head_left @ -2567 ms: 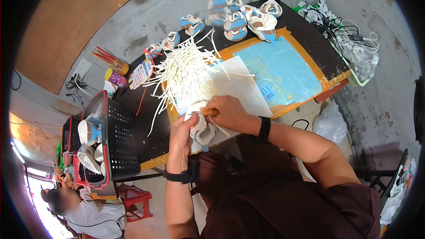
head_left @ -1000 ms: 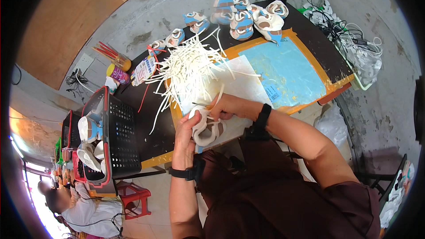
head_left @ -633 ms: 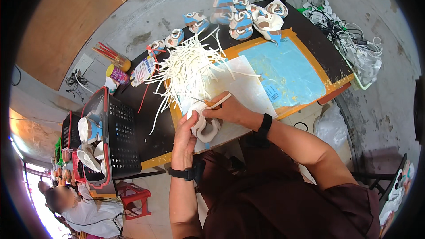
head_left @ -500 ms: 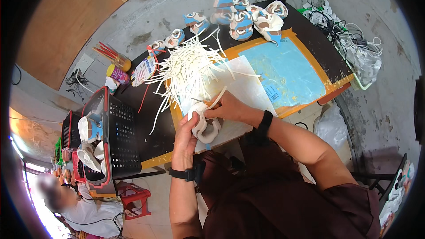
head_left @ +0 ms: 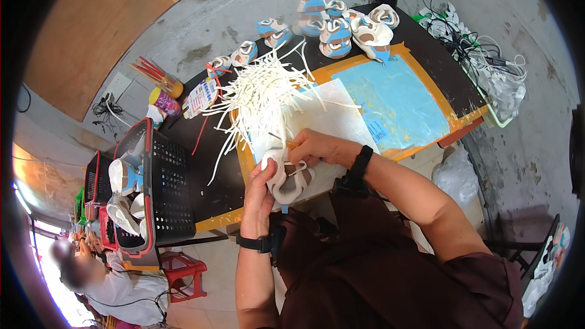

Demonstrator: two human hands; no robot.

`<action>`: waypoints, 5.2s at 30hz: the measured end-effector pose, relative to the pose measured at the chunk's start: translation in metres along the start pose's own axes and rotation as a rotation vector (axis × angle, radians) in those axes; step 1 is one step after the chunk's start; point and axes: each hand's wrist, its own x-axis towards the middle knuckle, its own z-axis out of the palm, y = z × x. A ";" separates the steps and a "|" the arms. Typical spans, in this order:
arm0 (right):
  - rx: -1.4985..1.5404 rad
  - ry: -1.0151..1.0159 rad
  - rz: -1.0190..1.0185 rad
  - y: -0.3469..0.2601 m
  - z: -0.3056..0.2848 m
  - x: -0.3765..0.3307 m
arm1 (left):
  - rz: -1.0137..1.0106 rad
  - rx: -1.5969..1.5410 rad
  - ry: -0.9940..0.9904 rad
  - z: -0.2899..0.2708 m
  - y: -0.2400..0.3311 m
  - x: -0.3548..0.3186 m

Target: Cleaning and scraping excess material from shoe upper components using a small tool.

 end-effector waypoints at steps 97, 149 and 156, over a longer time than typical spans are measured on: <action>-0.868 0.319 -0.337 -0.034 0.005 -0.026 | -0.108 -0.050 -0.240 0.014 0.026 -0.052; -0.542 0.567 -0.567 0.007 0.035 -0.055 | 0.292 0.170 0.056 0.044 -0.009 -0.039; -0.541 0.560 -0.555 0.005 0.035 -0.054 | 0.297 0.178 0.065 0.044 -0.010 -0.037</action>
